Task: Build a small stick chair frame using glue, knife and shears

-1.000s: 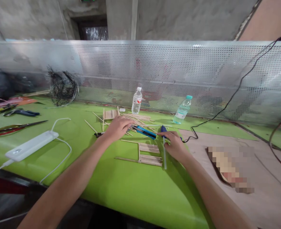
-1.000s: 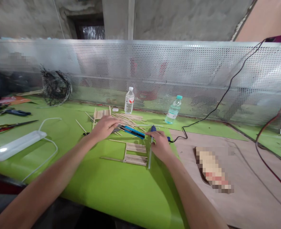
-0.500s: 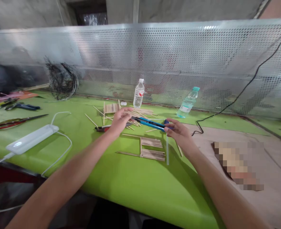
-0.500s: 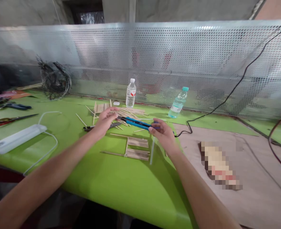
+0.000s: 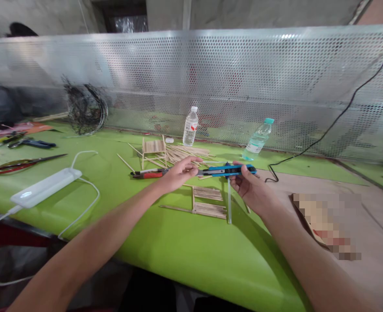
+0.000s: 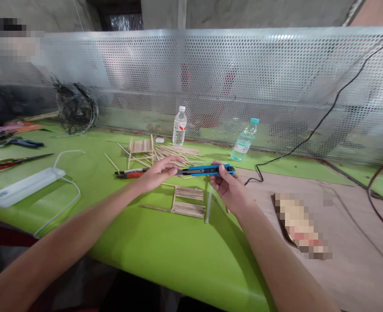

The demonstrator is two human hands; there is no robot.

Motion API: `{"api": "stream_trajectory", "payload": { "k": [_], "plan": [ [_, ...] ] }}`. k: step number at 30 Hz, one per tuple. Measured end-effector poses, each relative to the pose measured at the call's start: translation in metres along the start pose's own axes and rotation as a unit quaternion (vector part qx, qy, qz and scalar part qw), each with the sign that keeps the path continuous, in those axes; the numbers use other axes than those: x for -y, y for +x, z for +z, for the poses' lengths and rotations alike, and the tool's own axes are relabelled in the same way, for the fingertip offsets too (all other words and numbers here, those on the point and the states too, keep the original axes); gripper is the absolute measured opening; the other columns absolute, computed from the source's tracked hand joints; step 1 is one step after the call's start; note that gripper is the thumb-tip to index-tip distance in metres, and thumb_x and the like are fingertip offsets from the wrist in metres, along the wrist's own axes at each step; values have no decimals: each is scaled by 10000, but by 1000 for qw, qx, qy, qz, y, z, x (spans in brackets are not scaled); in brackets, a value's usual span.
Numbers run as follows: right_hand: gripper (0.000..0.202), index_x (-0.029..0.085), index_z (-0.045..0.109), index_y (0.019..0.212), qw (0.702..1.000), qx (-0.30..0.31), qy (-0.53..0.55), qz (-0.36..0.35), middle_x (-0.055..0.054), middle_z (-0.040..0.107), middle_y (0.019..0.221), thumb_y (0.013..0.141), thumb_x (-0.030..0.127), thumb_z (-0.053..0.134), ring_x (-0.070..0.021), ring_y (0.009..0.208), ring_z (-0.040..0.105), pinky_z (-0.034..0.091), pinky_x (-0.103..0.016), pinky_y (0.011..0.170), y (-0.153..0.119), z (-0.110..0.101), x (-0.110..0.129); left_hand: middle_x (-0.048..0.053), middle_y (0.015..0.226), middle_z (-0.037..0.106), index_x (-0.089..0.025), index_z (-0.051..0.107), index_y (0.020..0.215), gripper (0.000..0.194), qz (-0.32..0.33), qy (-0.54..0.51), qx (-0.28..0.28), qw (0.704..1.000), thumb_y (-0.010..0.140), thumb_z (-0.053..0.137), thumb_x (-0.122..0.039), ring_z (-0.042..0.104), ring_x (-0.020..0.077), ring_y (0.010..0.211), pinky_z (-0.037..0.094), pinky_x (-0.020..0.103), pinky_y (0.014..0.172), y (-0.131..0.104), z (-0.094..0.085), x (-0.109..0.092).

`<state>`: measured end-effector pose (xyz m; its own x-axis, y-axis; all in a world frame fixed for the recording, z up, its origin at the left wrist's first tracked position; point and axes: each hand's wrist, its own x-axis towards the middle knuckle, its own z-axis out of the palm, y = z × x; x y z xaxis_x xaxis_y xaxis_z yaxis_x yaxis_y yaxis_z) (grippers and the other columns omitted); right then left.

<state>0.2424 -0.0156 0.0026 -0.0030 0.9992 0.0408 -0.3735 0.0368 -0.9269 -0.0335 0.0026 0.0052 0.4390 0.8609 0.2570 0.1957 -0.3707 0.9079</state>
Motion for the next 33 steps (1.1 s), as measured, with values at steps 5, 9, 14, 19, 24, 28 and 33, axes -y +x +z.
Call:
{"api": "stream_trajectory", "payload": {
  "k": [5,9,14,19,24,28,33],
  "plan": [
    [390,253,760,904,999,-35,-2,-28,50,660,723,649,455,976,-93,584,589,566,-201,506,6,-6,-1,84,1191,744,-303,571,1426,447,13,59,-7,998,1050,518,-539,671,263,1139,520,444,991,-2,-6,-4],
    [313,206,679,794,998,-59,-16,-34,57,639,691,721,347,949,-79,551,567,532,-198,492,9,-9,-4,83,1249,731,-305,677,1319,376,20,86,17,996,1038,550,-520,668,264,1127,531,438,967,-4,-1,-7],
    [108,139,664,901,997,-48,-48,-31,51,636,755,933,195,751,-65,567,565,504,-186,513,5,-5,-6,75,1112,781,-248,794,1114,276,13,94,110,989,967,675,-448,709,264,996,552,399,845,-6,15,-9],
    [183,158,669,908,992,-45,-107,-57,48,635,755,909,299,786,-81,584,574,517,-215,539,2,0,-6,60,1038,785,-205,794,1049,287,11,86,149,985,930,701,-449,711,234,930,520,347,817,-7,22,-11],
    [488,248,731,914,966,-72,-235,-84,-36,723,856,731,692,819,-206,772,705,620,-363,718,-10,-12,11,35,915,756,-184,751,980,238,10,87,120,989,935,669,-403,679,215,838,482,326,773,-7,22,-9],
    [602,295,730,1155,884,-197,-412,-100,-137,741,1159,766,755,721,-386,1087,703,542,-595,978,-51,-73,53,40,950,747,-190,732,1001,211,21,75,78,994,955,605,-353,668,231,889,473,334,781,-2,17,-1],
    [712,261,691,1017,758,-340,-555,-50,-272,729,888,720,887,524,-492,875,733,570,-627,744,-102,-158,82,38,951,712,-174,674,1033,192,36,30,42,998,981,591,-340,655,194,874,514,352,821,5,14,3]
  ]
}}
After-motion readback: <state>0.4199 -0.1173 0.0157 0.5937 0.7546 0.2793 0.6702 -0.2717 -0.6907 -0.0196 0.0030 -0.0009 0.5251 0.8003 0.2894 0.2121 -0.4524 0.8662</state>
